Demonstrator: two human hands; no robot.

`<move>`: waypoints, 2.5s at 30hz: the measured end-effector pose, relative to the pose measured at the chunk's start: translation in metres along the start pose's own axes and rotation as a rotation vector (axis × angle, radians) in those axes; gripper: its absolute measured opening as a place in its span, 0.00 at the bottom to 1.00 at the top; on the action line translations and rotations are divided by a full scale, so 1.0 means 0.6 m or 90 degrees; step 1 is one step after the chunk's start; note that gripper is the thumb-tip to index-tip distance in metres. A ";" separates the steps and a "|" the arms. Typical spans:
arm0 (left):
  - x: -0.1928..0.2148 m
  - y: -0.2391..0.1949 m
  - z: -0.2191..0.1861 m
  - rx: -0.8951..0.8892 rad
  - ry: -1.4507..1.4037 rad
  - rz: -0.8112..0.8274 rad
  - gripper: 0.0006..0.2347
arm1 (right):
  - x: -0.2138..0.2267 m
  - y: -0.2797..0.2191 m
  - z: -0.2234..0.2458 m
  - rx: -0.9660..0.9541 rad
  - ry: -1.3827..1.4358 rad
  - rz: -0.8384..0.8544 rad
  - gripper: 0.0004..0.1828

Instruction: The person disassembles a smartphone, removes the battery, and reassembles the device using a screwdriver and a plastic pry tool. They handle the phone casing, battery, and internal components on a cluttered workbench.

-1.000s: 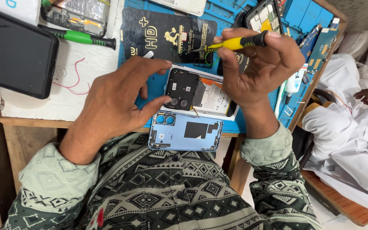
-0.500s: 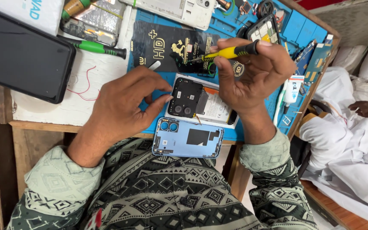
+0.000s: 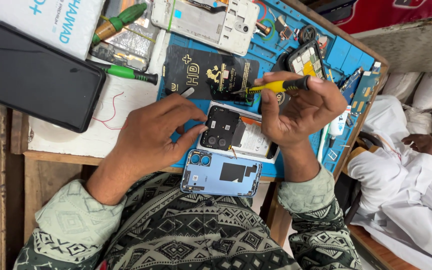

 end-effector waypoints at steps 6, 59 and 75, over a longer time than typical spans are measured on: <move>-0.002 0.001 0.004 -0.001 -0.002 0.008 0.08 | -0.007 0.003 -0.002 0.032 -0.026 0.004 0.32; -0.016 -0.017 -0.020 -0.039 -0.007 -0.173 0.05 | -0.011 -0.044 0.088 -0.005 0.001 -0.100 0.35; -0.037 0.005 -0.029 -0.039 0.161 0.044 0.28 | 0.020 -0.123 0.085 0.118 0.086 -0.061 0.38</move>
Point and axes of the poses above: each hand's wrist, its own y-axis towards the middle knuckle, its own x-axis out of the back of the hand, z = x × y, the point moved 6 cm from there along y, towards the middle knuckle, and after that the axes turned 9 degrees about z, right-handed, at the moved point
